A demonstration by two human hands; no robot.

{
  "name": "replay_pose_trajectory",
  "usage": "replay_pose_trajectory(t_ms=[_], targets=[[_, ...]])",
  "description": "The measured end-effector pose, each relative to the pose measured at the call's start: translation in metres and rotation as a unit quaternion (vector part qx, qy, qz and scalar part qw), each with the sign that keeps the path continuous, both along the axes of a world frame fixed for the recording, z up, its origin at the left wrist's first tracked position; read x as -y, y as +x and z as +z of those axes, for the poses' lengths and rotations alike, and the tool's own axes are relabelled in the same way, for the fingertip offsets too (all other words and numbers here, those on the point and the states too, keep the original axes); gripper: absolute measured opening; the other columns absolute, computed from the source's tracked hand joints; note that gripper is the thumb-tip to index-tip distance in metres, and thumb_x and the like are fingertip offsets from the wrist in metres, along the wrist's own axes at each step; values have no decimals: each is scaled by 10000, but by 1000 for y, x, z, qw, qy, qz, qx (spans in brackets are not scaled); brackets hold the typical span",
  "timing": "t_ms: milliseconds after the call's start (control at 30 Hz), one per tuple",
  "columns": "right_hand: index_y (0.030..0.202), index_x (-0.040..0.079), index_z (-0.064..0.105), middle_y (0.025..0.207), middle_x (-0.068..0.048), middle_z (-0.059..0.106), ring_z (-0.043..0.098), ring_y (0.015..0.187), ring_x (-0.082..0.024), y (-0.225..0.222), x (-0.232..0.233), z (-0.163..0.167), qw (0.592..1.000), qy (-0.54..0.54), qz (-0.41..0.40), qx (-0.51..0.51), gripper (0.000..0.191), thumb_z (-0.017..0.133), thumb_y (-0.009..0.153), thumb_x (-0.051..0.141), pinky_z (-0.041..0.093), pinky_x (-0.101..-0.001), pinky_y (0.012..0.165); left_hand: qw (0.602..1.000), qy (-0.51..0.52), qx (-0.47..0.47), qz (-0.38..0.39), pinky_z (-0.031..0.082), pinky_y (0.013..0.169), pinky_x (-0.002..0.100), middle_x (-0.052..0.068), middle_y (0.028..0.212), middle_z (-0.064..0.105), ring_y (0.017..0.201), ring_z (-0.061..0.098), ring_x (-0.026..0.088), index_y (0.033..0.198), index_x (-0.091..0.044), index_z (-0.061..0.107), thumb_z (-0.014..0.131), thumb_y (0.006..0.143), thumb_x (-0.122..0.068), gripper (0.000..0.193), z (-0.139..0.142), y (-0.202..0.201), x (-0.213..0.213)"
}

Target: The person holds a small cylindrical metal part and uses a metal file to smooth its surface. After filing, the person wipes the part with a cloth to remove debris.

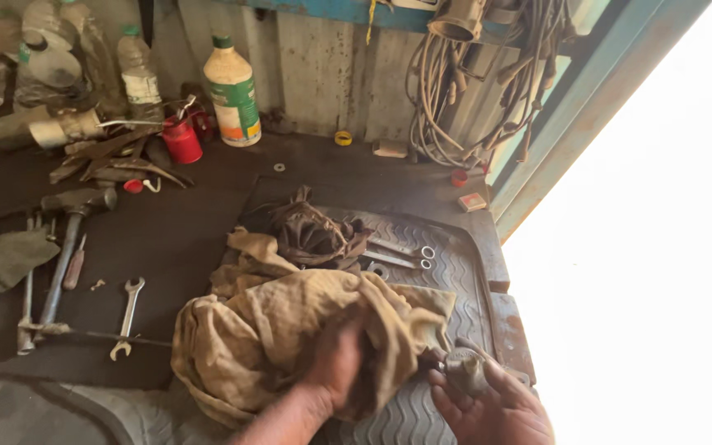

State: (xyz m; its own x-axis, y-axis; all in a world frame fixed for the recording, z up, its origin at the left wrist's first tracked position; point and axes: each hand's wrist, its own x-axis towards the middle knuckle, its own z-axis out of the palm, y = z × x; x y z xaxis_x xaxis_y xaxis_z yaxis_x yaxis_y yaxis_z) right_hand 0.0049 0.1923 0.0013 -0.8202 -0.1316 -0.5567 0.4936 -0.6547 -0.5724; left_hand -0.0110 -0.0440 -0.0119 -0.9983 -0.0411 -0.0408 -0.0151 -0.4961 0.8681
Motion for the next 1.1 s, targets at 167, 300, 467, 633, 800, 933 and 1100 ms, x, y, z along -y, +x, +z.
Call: replay_pose_trajectory(t_ms=[167, 300, 467, 633, 800, 933, 1100], targets=[[1404, -4, 501, 1144, -215, 663, 681, 966, -390, -11, 1, -2, 994, 54, -47, -84, 507, 433, 1024, 324, 567, -525, 856, 901, -414, -131, -4, 574, 871, 417, 171, 1079, 740, 989, 720, 296, 1100, -20, 683, 631, 901, -296, 345, 3, 18, -25], [1391, 155, 548, 1112, -107, 665, 685, 910, -307, -22, -23, 9, 987, 125, -81, -53, 451, 413, 1008, 350, 563, -456, 743, 798, -575, -140, -111, 527, 860, 514, 293, 1200, 616, 996, 661, 443, 1141, 21, 637, 721, 874, -340, 457, 34, 27, -34], [1419, 6, 597, 1020, -146, 671, 618, 746, -270, -22, -42, 28, 976, 163, -19, -144, 487, 468, 1137, 382, 505, -386, 595, 743, -630, -124, -187, 545, 859, 495, 250, 1058, 693, 979, 682, 413, 1004, 7, 702, 743, 894, -477, 498, 87, 28, -13], [1293, -18, 707, 907, -139, 710, 581, 704, -191, -14, 3, 74, 933, 315, 74, -160, 414, 580, 1034, 280, 423, -316, 560, 927, -360, 2, -104, 550, 639, 405, 150, 789, 719, 685, 710, 316, 991, -75, 749, 624, 953, -449, 396, 110, 25, 3], [1180, 159, 760, 927, -40, 819, 739, 760, -157, -24, 57, 111, 745, 613, 182, -190, 364, 736, 881, 364, 564, -327, 699, 937, 186, 232, -180, 600, 684, 332, 98, 897, 734, 755, 710, 228, 1098, -83, 679, 533, 1030, -429, 382, 77, 22, -2], [1194, 110, 727, 1085, -72, 740, 725, 761, -230, -22, 49, 91, 660, 690, 70, -287, 390, 726, 861, 313, 571, -359, 731, 935, 239, 255, -63, 638, 765, 361, 141, 1009, 729, 857, 743, 250, 1139, -16, 654, 527, 1015, -301, 336, 39, 31, 13], [1018, 97, 824, 961, -99, 796, 768, 919, -201, -30, 16, 44, 615, 736, 248, -137, 348, 835, 877, 415, 584, -348, 867, 954, 230, 194, -12, 627, 777, 328, 147, 1024, 756, 885, 756, 275, 1156, 0, 665, 563, 981, -230, 307, 27, 40, 32]])
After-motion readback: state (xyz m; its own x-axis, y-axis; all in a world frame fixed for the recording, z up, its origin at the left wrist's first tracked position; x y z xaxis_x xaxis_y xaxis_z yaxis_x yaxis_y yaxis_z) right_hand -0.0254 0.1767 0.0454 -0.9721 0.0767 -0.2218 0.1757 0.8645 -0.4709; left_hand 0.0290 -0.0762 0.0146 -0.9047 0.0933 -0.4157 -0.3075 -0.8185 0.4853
